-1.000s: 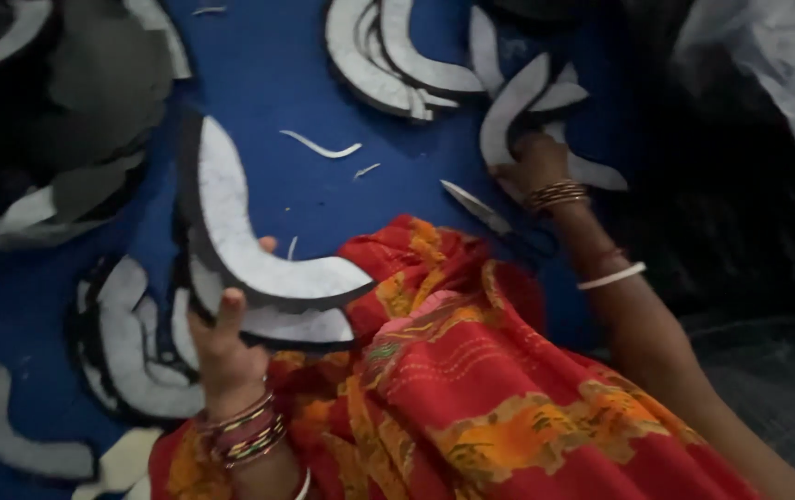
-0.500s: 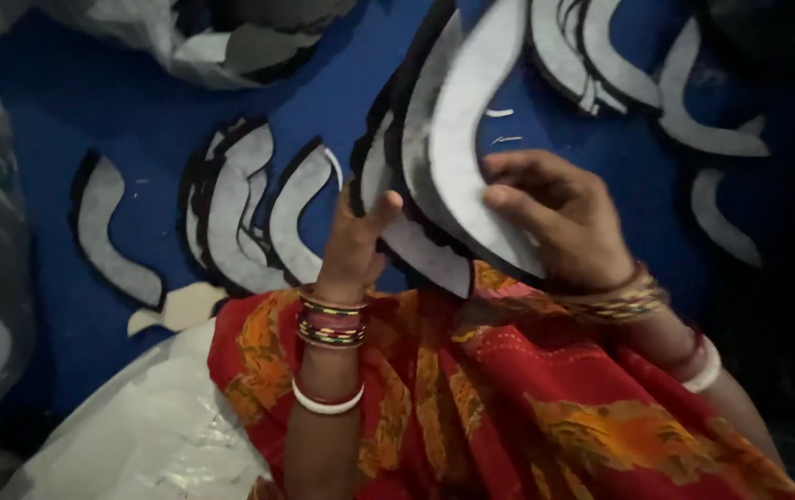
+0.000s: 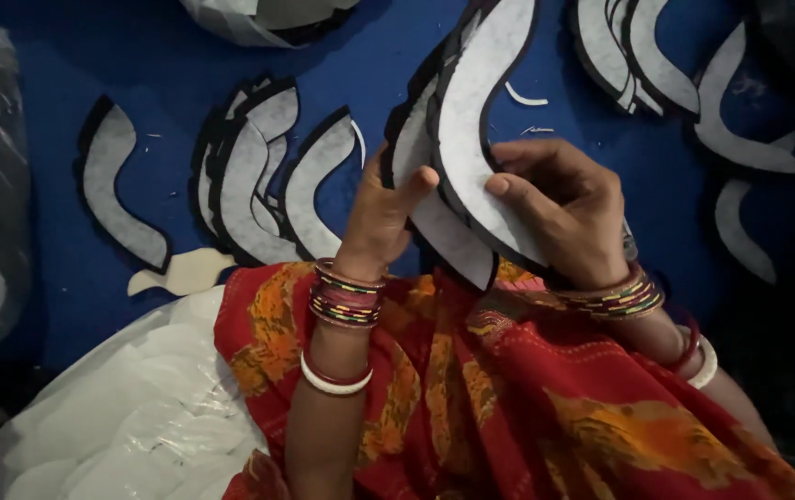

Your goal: Sorting and inspecting pre-cut shoe upper components on the floor.

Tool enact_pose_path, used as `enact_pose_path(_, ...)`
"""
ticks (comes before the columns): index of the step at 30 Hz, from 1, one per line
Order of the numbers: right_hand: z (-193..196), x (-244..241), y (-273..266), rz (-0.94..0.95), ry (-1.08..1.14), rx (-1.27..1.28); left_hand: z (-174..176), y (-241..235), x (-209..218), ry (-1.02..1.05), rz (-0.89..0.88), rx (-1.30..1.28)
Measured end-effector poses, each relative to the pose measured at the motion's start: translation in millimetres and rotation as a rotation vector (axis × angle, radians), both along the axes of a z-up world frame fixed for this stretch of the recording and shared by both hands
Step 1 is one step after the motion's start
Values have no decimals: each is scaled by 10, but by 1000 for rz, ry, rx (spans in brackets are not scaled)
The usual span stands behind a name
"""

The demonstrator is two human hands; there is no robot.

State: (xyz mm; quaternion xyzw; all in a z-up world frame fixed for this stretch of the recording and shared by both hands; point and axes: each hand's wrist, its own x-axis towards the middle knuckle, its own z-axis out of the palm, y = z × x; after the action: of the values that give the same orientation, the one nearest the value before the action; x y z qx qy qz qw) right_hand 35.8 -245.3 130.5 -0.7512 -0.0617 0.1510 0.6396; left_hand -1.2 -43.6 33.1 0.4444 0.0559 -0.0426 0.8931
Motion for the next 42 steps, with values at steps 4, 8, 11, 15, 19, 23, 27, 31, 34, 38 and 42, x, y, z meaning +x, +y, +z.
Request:
enact_pose_path(4, -1, -57, -13, 4, 22, 88, 63, -14, 26, 31, -16, -147)
enact_pose_path(8, 98, -64, -42, 32, -14, -99, 75, 1, 33, 32, -12, -161)
enact_pose_path(11, 94, -72, -74, 69, -51, -115, 81, 5, 31, 44, -24, -154)
enact_pose_path(15, 136, -57, -72, 129, -130, -137, 45, 22, 26, 79, -46, -109)
enact_pose_path(19, 171, -65, -55, 115, -81, -98, 230, 40, 48, 64, -89, -31)
enact_pose_path(23, 164, -58, -91, 163, -112, -106, 150, 77, 3, 95, -92, -42)
enact_pose_path(27, 179, -44, -98, 193, -157, -153, -109, 192, -68, -657, 65, 1175)
enact_pose_path(31, 94, -8, -122, 206, -216, -171, 71, 140, -17, -693, 61, 961)
enact_pose_path(34, 62, 4, -135, 213, -259, -187, 179, 109, 5, -13, -143, -8)
enact_pose_path(38, 62, 8, -145, 212, -212, -142, 108, 114, -10, -132, -135, 217)
enact_pose_path(42, 70, 26, -119, 188, -218, -204, 17, 169, -12, -564, 18, 951)
